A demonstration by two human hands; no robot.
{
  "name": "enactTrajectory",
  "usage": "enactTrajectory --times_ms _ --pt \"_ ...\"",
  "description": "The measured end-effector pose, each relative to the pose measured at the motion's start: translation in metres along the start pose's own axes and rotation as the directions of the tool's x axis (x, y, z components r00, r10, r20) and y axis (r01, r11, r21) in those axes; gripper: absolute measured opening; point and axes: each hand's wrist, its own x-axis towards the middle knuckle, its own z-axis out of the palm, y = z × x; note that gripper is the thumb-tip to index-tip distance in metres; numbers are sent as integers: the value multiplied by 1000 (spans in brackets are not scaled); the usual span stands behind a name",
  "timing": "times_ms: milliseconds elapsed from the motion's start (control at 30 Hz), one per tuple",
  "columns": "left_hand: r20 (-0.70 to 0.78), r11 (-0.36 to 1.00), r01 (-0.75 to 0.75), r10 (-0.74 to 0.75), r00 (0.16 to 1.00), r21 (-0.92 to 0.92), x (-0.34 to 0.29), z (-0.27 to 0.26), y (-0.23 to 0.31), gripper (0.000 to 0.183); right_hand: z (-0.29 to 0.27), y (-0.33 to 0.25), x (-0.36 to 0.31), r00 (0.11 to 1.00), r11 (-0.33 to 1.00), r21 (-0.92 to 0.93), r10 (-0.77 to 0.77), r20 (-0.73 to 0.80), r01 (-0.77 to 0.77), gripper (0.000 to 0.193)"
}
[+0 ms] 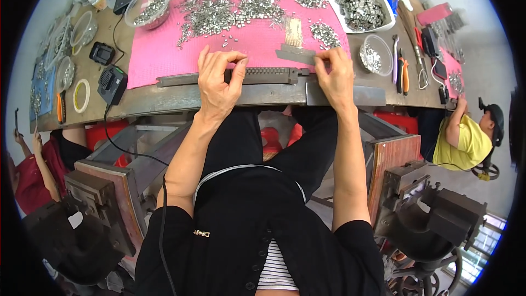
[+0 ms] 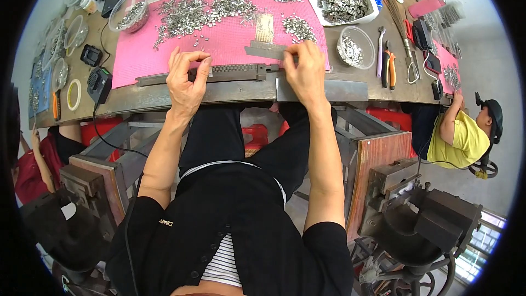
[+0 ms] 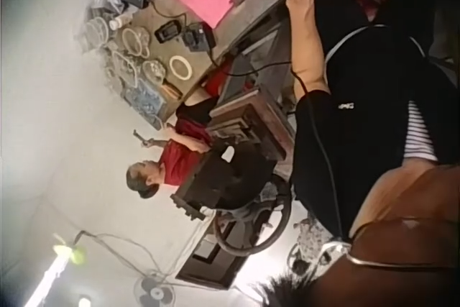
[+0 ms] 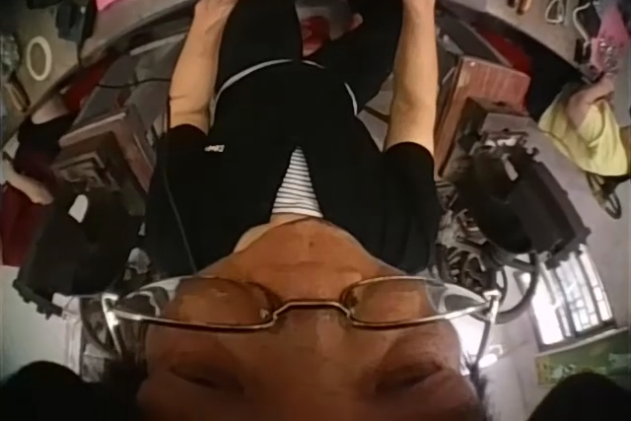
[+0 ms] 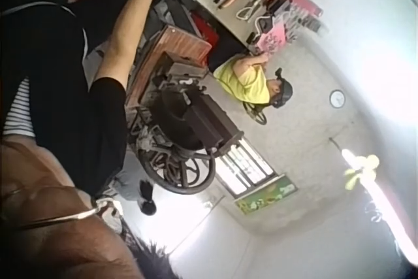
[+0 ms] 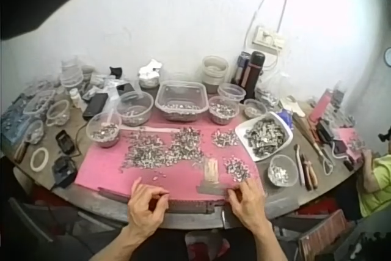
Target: The user is manually loading small metal components into an assembly jig and then using a manual press machine to process them.
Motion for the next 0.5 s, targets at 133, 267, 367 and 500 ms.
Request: enactTrajectory --times_ms 133,267,367,500 --pt "-27 1000 -24 24 999 -8 -6 4 -5 9 13 -44 1 964 950 176 -266 15 259 16" --pt "-36 999 1 -2 999 -43 -5 -1 -3 8 24 -58 -4 947 942 163 -310 84 294 18" --pt "-49 993 76 -81 996 -86 -2 -12 -11 7 24 -62 -4 929 934 109 -351 113 340 19" --pt "-80 990 144 -143 986 -1 10 -33 -28 11 22 -62 -6 907 915 78 -403 119 396 17"
